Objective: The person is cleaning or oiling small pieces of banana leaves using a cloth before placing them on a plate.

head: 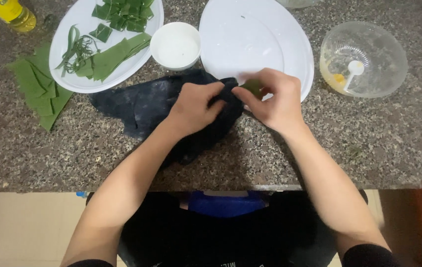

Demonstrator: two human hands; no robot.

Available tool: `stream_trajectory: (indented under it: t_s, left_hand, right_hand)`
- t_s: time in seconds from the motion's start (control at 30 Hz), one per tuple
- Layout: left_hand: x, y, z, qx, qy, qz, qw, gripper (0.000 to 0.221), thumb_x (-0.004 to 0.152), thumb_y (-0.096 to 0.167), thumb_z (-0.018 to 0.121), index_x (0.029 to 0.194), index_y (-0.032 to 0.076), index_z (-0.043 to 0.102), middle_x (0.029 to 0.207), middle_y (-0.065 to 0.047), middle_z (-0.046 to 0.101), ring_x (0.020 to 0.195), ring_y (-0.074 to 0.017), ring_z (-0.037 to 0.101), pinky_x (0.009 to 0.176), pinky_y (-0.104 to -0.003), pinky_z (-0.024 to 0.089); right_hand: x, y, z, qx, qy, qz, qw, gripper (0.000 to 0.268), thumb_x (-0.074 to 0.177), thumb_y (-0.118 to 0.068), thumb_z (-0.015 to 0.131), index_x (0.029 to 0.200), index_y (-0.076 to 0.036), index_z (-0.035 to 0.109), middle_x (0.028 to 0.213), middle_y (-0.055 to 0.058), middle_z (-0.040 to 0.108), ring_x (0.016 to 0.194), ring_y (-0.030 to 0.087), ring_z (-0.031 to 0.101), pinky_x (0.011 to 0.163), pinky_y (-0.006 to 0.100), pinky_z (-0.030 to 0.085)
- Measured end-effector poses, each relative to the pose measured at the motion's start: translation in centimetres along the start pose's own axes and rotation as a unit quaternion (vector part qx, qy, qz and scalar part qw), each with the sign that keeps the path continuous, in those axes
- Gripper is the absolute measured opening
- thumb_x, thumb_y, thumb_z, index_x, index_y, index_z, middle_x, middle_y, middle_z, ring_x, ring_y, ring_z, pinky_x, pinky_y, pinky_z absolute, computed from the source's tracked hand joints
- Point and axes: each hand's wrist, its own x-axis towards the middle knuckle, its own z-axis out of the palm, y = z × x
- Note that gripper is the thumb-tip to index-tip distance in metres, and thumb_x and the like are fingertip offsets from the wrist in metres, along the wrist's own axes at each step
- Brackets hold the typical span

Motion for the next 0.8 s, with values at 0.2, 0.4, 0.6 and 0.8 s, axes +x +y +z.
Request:
stream_trajectory:
  t_s: [0.2, 0.4, 0.6, 0.8]
  left_hand:
    - [1.2, 1.7, -1.6, -0.008, 0.014, 0.013, 1.000, 0.008, 0.080, 0.004, 0.063, 0.077, 0.007, 0.056, 0.055, -0.008, 0.056, 0.052, -0.0287, 0.059, 0.051, -0.031, 0.047]
    - [0.9, 1.4, -2.0, -0.056, 0.048, -0.008, 0.997, 0.009, 0.080, 0.002, 0.060, 0.075, 0.009, 0.058, 0.053, -0.008, 0.055, 0.046, -0.0237, 0.055, 0.051, -0.027, 0.045]
    - [0.6, 1.1, -4.0, -0.142, 0.084, -0.028, 0.986, 0.012, 0.079, -0.001, 0.047, 0.077, 0.002, 0.059, 0.069, -0.002, 0.056, 0.066, -0.0130, 0.050, 0.058, -0.027, 0.037]
    - [0.6, -1.1, 1.1, -0.292, 0.178, -0.240, 0.908, 0.018, 0.086, 0.014, 0.054, 0.072, 0.011, 0.066, 0.076, 0.006, 0.061, 0.075, -0.0059, 0.052, 0.062, -0.022, 0.044]
  right_hand:
    - [0.4, 0.3, -0.7, 0.111, 0.007, -0.001, 0.994, 0.005, 0.084, -0.001, 0.075, 0.080, -0.001, 0.072, 0.057, 0.009, 0.062, 0.046, 0.016, 0.057, 0.044, 0.020, 0.045]
    - [0.6, 1.4, -1.2, 0.236, 0.107, 0.038, 0.965, 0.007, 0.089, 0.011, 0.067, 0.083, 0.006, 0.068, 0.057, 0.016, 0.059, 0.041, 0.014, 0.053, 0.036, 0.024, 0.046]
    - [1.7, 2.6, -3.2, 0.389, 0.322, 0.160, 0.848, 0.025, 0.089, -0.023, 0.063, 0.074, -0.004, 0.058, 0.071, 0.008, 0.060, 0.043, 0.011, 0.051, 0.029, 0.018, 0.036]
    - [0.8, 1.2, 0.2, 0.428, 0.216, 0.126, 0.869, 0.009, 0.092, 0.005, 0.059, 0.097, -0.002, 0.055, 0.090, 0.011, 0.061, 0.064, 0.015, 0.064, 0.050, 0.015, 0.053]
